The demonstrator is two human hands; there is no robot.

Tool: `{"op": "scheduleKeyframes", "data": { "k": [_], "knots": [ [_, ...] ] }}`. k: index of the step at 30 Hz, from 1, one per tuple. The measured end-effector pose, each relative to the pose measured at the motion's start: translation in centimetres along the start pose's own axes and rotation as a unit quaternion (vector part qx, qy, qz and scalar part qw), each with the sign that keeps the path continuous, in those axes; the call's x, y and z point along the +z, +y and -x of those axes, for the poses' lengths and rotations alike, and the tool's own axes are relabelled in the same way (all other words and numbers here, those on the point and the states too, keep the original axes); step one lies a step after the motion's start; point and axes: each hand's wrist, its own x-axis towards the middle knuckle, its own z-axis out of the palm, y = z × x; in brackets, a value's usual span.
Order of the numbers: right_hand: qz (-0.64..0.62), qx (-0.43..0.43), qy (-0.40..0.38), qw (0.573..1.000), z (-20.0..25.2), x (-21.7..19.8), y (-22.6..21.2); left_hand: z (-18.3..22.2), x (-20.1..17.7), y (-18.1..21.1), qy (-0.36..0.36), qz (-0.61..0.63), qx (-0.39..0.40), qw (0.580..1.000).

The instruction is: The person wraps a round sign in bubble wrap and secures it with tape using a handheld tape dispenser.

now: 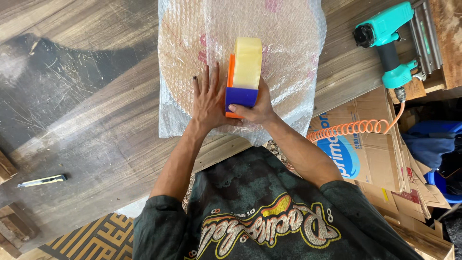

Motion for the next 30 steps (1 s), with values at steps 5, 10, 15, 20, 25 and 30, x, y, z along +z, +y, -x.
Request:
{"op": "scheduleKeyframes", "data": {
  "k": [5,10,15,20,25,30],
  "knots": [
    [-0.055,0.058,0.016,0.997,-1.6,0.4,-1.3,-0.3,0.7,-0.9,0.002,-0.003,0.027,1.0],
    [-0.077,0.072,0.023,0.994,-2.4,-0.3,-0.3,-0.6,0.7,-1.0,-0.013,0.013,0.018,1.0],
    [-0.074,0.086,0.032,0.993,-4.3,-0.8,-0.7,-0.6,0.3,-1.1,-0.021,0.016,0.021,0.999],
    [-0.087,0.114,0.053,0.988,-7.9,-2.3,-1.5,-0.8,2.2,-1.7,-0.019,-0.036,0.047,0.998],
    [-0.063,0.101,0.019,0.993,-12.7,-2.8,-0.8,-0.9,2.4,-1.8,0.023,-0.062,0.056,0.996],
    [-0.028,0.095,0.016,0.995,-12.2,-3.4,2.4,-0.9,2.7,-1.9,0.075,-0.08,0.056,0.992]
  ]
}}
